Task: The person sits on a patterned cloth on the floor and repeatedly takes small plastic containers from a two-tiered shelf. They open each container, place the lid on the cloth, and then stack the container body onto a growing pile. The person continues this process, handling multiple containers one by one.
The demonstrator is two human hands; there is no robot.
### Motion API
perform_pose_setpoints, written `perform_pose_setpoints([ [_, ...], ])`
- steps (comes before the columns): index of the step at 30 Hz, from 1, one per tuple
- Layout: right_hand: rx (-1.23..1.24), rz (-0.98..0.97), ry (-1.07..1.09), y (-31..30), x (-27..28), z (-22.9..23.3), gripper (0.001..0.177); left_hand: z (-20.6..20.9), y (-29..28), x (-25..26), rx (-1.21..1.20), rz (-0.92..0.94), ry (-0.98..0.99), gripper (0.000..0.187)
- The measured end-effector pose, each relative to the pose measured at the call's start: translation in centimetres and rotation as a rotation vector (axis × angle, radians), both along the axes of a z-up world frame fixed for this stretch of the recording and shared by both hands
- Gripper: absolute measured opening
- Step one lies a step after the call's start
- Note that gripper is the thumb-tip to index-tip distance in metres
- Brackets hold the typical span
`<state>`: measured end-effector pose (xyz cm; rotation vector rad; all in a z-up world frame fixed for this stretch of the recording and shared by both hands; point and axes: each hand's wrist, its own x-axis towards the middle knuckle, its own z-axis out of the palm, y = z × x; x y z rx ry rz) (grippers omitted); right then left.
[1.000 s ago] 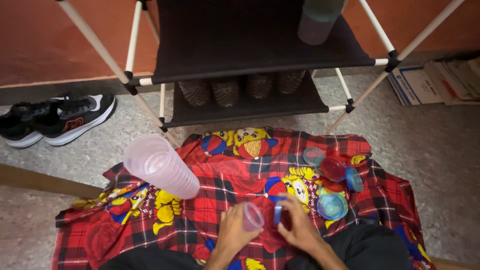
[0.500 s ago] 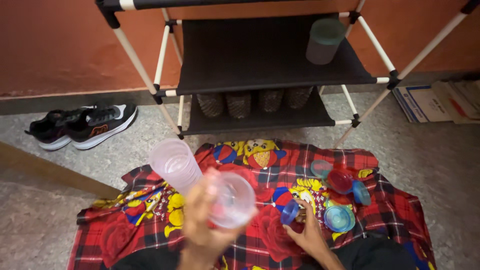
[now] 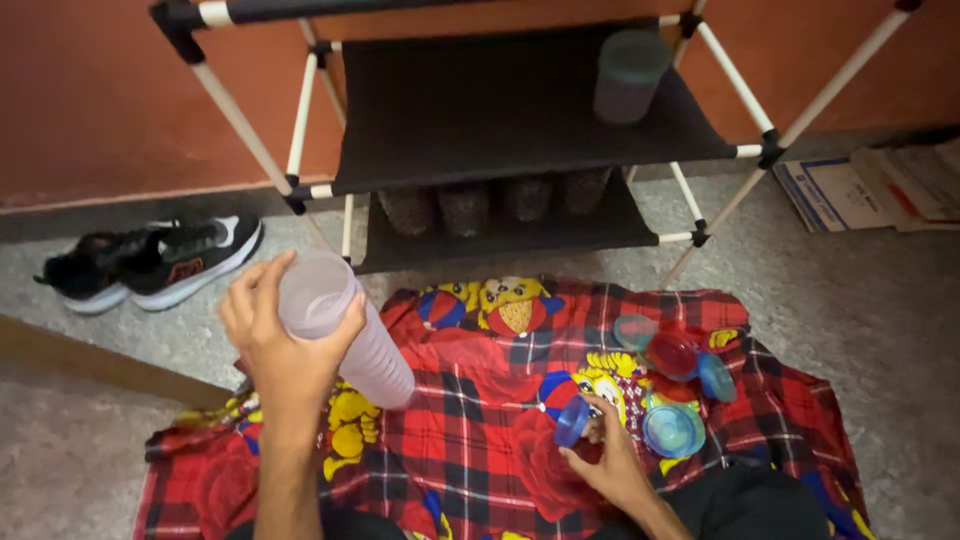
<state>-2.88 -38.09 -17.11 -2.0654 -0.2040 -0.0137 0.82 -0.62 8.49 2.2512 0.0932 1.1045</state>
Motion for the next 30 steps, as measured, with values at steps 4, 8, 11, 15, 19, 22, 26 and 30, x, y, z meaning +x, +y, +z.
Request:
perform_pose_setpoints([
  [4,-0.03,0.016,0.005,0.4,0.0,0.8,0.087,-0.5,-0.3,-1.0,0.069,0.017,0.027,0.073],
  [8,-0.019,0.005,0.112,0.5,0.1,1.4,0.087,-0.3,0.5,-1.8,0.058,0.0,0.079,0.076],
  [11,0.084,0.035,0.123,-0.1,0.1,1.3,0.083,-0.9,1.1,-2.2,0.071,0.003,0.117,0.072],
  [15,0.133,-0.01,0.0,-1.5,0.9,1.1,0.083,-2.3,1.2,-1.8,-0.024,-0.053,0.083,0.053],
  [19,-0.054,-0.208,-0.145,-4.7,1.9,1.3,0.087,-3.4,1.1,-0.8,-0.226,-0.177,-0.025,0.046],
  [22,-0.26,-0.42,-0.166,-8.5,2.3,1.6,0.082,-3.9,1.3,-0.4,-0.254,-0.199,-0.019,0.048],
  [26,-0.315,-0.523,-0.024,-12.7,2.4,0.5,0.087,-4.4,1.4,-0.1,-0.316,-0.215,-0.063,0.051],
  [30,-0.397,-0.503,0.065,-13.9,2.0,-1.6,0.089,-5.3,1.1,0.0,-0.368,-0.252,-0.13,0.055],
])
